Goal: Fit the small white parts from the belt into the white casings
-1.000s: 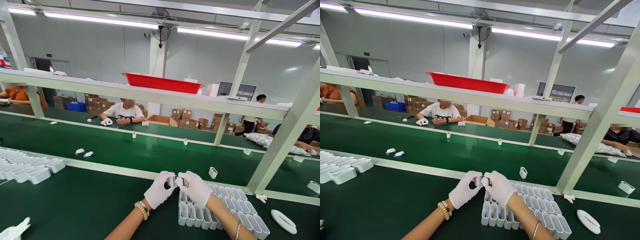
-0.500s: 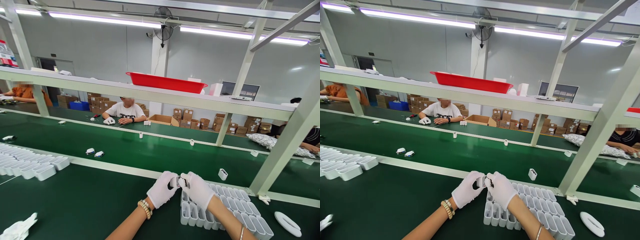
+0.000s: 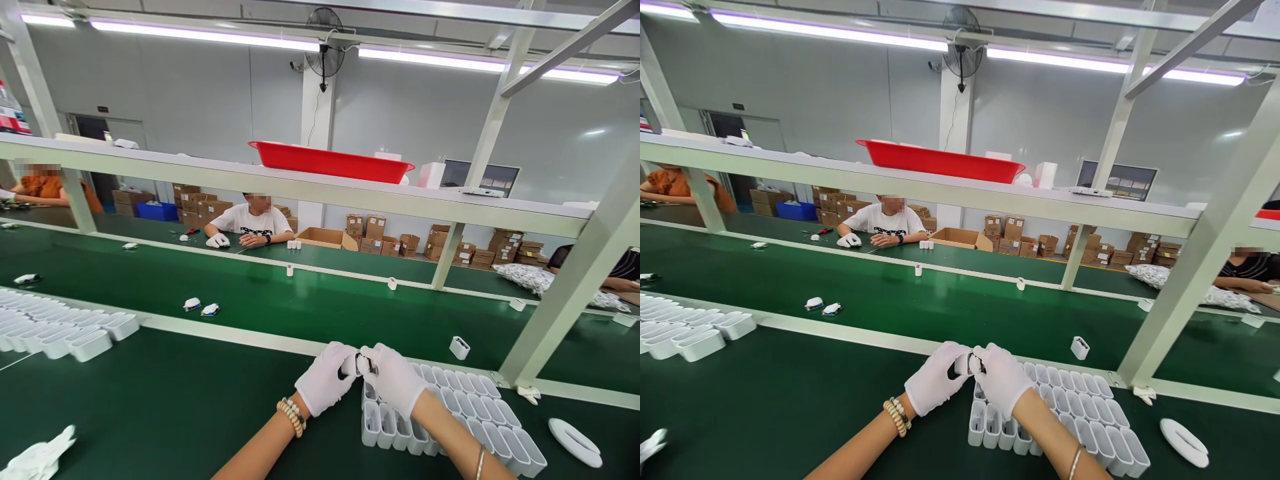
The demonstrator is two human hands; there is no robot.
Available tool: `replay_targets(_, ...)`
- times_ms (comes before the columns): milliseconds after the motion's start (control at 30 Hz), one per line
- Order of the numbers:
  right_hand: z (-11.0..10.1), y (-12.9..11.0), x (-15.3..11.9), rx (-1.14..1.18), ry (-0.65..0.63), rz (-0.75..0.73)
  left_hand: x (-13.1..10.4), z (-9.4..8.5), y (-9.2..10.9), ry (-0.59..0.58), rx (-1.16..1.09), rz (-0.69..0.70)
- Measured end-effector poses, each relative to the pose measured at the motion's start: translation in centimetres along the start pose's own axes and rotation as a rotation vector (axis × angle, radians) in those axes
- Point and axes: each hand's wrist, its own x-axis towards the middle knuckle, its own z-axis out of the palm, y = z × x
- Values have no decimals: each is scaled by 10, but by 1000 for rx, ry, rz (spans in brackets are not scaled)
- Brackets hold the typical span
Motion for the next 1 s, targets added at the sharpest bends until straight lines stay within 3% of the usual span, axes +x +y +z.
replay_targets(367,10,16,8,25,83,12,0,2,-6,102,-72,-42)
replay_targets(1000,5,5,0,-2,-20,-148,-4,10,-9,165,-208,-63)
